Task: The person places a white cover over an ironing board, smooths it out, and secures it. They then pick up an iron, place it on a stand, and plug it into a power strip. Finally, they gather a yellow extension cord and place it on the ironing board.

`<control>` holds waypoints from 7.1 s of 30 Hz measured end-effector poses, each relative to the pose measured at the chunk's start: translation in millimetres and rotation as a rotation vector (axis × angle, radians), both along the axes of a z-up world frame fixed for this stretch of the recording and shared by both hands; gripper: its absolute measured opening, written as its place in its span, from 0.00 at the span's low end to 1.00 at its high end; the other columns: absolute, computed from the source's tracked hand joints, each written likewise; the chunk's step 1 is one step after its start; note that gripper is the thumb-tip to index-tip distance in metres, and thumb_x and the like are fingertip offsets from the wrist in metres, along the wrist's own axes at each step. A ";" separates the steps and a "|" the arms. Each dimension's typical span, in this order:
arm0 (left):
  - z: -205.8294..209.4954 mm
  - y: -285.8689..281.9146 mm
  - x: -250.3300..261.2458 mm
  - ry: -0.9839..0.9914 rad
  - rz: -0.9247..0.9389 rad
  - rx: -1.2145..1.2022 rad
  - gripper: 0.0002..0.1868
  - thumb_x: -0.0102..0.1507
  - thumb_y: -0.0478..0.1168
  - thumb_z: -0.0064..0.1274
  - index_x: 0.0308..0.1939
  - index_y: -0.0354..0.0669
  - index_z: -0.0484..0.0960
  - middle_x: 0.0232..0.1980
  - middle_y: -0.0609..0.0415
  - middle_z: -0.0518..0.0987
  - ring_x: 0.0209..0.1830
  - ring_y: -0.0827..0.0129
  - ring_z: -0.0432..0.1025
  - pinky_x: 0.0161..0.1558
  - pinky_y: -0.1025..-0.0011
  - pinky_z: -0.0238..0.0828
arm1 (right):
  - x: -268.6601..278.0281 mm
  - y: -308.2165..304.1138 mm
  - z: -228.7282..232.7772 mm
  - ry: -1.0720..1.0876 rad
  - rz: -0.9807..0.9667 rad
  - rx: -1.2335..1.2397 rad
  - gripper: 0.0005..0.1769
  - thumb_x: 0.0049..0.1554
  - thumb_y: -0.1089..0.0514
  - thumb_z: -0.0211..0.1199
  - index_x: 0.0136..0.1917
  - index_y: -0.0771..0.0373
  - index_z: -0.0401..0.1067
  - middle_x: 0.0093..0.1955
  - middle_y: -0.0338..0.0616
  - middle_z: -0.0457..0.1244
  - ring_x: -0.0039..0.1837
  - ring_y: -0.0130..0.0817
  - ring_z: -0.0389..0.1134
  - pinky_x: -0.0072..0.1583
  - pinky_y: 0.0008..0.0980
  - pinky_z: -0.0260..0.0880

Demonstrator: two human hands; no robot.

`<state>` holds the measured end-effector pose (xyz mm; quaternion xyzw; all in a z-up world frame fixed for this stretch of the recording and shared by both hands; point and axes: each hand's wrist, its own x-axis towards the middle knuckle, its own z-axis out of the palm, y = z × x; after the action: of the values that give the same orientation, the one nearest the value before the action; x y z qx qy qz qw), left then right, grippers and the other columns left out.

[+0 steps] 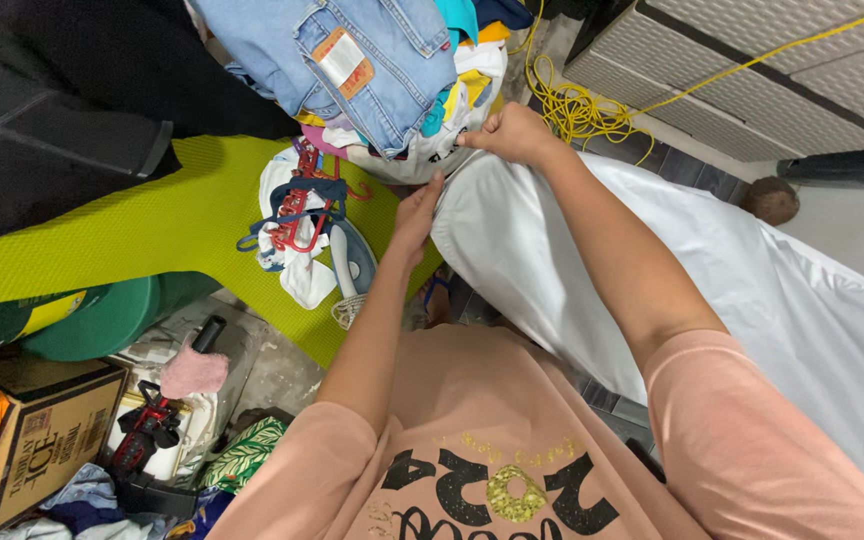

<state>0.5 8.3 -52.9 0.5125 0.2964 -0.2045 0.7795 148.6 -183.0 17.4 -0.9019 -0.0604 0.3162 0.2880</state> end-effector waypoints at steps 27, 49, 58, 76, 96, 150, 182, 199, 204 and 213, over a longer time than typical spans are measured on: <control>-24.2 -25.7 -37.2 -0.302 0.222 0.910 0.13 0.69 0.46 0.53 0.47 0.39 0.77 0.45 0.49 0.77 0.47 0.62 0.70 0.52 0.64 0.67 | -187.1 -19.5 82.3 -0.760 -0.146 0.009 0.32 0.58 0.53 0.66 0.74 0.57 0.68 0.82 0.58 0.48 0.83 0.54 0.45 0.75 0.61 0.42; 126.3 -192.6 -92.1 -1.208 -1.111 1.272 0.40 0.69 0.62 0.46 0.81 0.52 0.58 0.85 0.49 0.43 0.84 0.44 0.34 0.76 0.35 0.26 | -414.0 -156.9 43.7 -0.648 -0.947 -0.447 0.27 0.68 0.47 0.51 0.79 0.45 0.62 0.86 0.51 0.44 0.86 0.54 0.41 0.79 0.63 0.36; 122.9 -192.2 -92.7 -1.231 -0.989 1.190 0.28 0.69 0.49 0.50 0.72 0.44 0.70 0.81 0.45 0.61 0.82 0.46 0.47 0.77 0.39 0.34 | -514.7 -265.0 -33.0 -0.956 -1.787 -0.330 0.21 0.69 0.53 0.56 0.73 0.55 0.65 0.75 0.45 0.59 0.79 0.47 0.57 0.79 0.53 0.55; -23.7 -201.7 -251.5 -0.047 0.055 -0.046 0.11 0.67 0.37 0.45 0.50 0.36 0.75 0.49 0.53 0.79 0.47 0.65 0.75 0.53 0.66 0.71 | -592.5 -397.5 -70.5 -0.100 -2.047 1.108 0.12 0.62 0.53 0.62 0.58 0.55 0.73 0.49 0.37 0.70 0.51 0.29 0.72 0.47 0.27 0.68; -81.2 -214.7 -217.9 -0.074 0.248 0.021 0.07 0.68 0.37 0.50 0.49 0.43 0.77 0.38 0.58 0.80 0.34 0.72 0.74 0.36 0.75 0.73 | -581.9 -425.4 -55.4 -0.014 -1.962 1.115 0.12 0.60 0.51 0.61 0.50 0.60 0.70 0.43 0.38 0.70 0.44 0.30 0.74 0.39 0.27 0.67; 139.6 -333.1 -165.7 -0.941 -0.308 0.905 0.12 0.71 0.36 0.47 0.54 0.40 0.83 0.64 0.44 0.74 0.69 0.53 0.63 0.71 0.58 0.57 | -400.4 -397.7 100.5 -0.350 -0.763 0.479 0.15 0.64 0.53 0.60 0.58 0.63 0.77 0.49 0.41 0.71 0.50 0.29 0.70 0.55 0.30 0.71; 92.4 -388.2 65.0 -0.878 -1.209 0.867 0.18 0.60 0.53 0.65 0.37 0.41 0.86 0.44 0.48 0.80 0.48 0.58 0.74 0.51 0.62 0.70 | -221.6 -517.9 61.2 -0.157 -0.278 -0.173 0.20 0.53 0.35 0.68 0.48 0.49 0.82 0.46 0.34 0.66 0.59 0.36 0.60 0.67 0.42 0.49; 78.9 -391.3 88.7 -0.381 -1.373 0.820 0.43 0.70 0.67 0.56 0.40 0.19 0.78 0.36 0.35 0.79 0.34 0.60 0.69 0.43 0.60 0.70 | -212.9 -549.6 25.4 0.152 -0.521 -0.029 0.30 0.56 0.31 0.64 0.59 0.52 0.79 0.60 0.47 0.70 0.64 0.44 0.68 0.65 0.47 0.66; 75.2 -401.1 100.0 -0.216 -1.337 0.805 0.47 0.62 0.72 0.50 0.65 0.31 0.75 0.65 0.37 0.75 0.68 0.51 0.69 0.65 0.63 0.63 | -208.0 -552.7 22.7 0.233 -0.541 -0.105 0.36 0.52 0.25 0.63 0.57 0.55 0.80 0.60 0.50 0.70 0.66 0.48 0.68 0.67 0.51 0.65; 71.2 -407.4 118.8 0.158 -1.487 0.766 0.45 0.57 0.69 0.53 0.70 0.44 0.72 0.75 0.48 0.68 0.75 0.56 0.62 0.70 0.56 0.56 | -200.4 -565.0 0.5 0.329 -0.490 -0.171 0.41 0.49 0.24 0.66 0.61 0.57 0.78 0.67 0.54 0.67 0.71 0.51 0.65 0.71 0.52 0.62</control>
<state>119.3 -399.1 18.3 0.7877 -0.0160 -0.5856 0.1907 -51.8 -748.0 17.9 -0.8472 0.2330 0.3833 0.2847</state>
